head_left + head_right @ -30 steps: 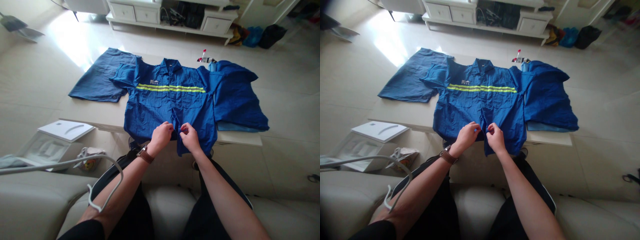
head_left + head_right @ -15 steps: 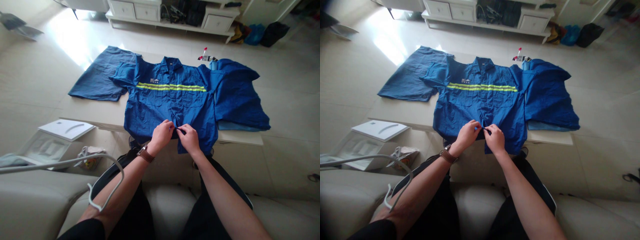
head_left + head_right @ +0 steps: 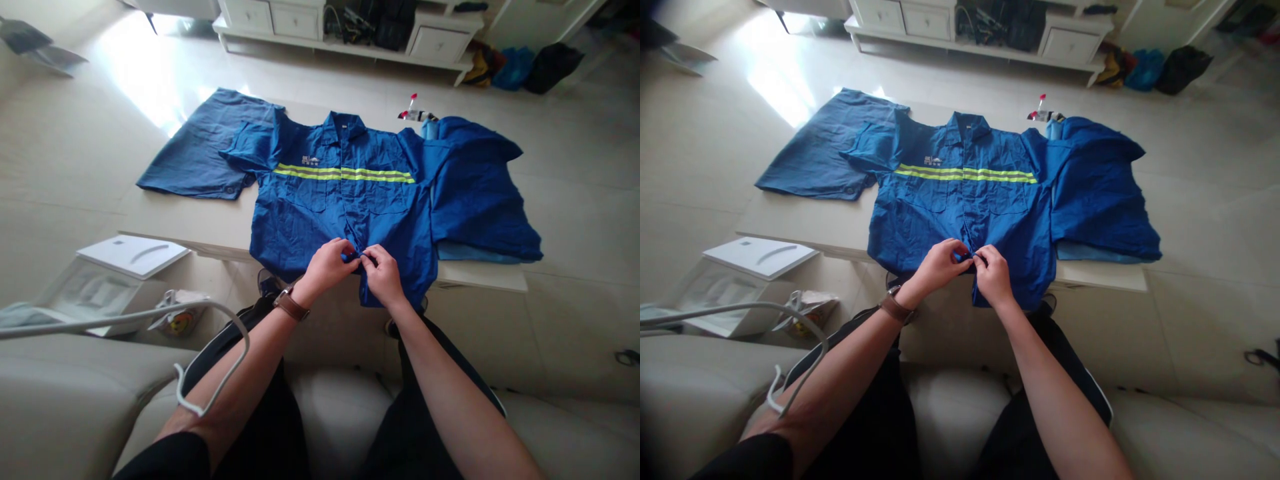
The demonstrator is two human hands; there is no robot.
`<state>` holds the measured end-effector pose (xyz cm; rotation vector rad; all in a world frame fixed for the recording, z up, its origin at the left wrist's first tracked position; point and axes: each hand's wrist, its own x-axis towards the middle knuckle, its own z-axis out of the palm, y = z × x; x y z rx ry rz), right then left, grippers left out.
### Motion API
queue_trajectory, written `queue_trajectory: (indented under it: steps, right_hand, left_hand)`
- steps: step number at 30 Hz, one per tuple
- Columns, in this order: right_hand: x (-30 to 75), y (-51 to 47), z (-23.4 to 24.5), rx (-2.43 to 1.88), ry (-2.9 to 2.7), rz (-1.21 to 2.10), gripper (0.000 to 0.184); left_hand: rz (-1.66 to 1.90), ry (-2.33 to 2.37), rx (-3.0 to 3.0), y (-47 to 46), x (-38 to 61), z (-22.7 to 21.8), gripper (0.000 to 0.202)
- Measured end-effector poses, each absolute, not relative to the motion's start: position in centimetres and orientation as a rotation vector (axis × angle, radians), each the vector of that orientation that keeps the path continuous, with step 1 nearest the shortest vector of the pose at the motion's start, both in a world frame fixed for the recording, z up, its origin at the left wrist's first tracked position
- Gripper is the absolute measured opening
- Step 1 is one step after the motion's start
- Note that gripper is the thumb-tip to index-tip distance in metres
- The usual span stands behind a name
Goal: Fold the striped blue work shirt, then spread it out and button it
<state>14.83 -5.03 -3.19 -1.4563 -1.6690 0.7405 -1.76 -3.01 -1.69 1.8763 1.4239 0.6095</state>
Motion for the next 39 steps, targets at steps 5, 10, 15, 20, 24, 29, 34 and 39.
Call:
queue_trajectory:
  steps: [5,10,15,20,24,29,34,39]
  right_hand:
    - [15.0,-5.0,-3.1,-1.451,-1.717,0.755,0.016]
    - [15.0,-4.9,-3.2,-1.455,-1.746,0.767,0.015]
    - [14.9,-4.8,-2.9,-1.439,-1.778,0.801,0.014]
    - [14.7,-4.6,-2.9,-1.427,-1.792,0.848,0.014]
    - [14.7,-4.6,-3.1,-1.480,-1.760,0.833,0.016]
    - [14.9,-4.7,-3.4,-1.547,-1.751,0.812,0.018]
    - [15.0,-4.6,-3.6,-1.591,-1.731,0.799,0.018]
    - [15.0,-4.6,-3.8,-1.637,-1.726,0.772,0.022]
  left_hand:
    - [0.581,1.423,1.922,-2.9,-2.2,-2.1,0.010]
    - [0.510,1.503,2.042,-3.3,-2.0,-1.6,0.013]
    - [0.443,1.625,2.031,-3.8,-1.5,-0.9,0.017]
    - [0.423,1.624,2.045,-3.9,-1.4,-1.0,0.024]
    - [0.479,1.589,1.955,-3.7,-1.3,-1.2,0.022]
    - [0.550,1.532,1.862,-3.5,-1.3,-1.5,0.022]
    - [0.599,1.487,1.843,-3.4,-1.3,-1.8,0.020]
    - [0.620,1.462,1.838,-3.4,-1.3,-2.2,0.019]
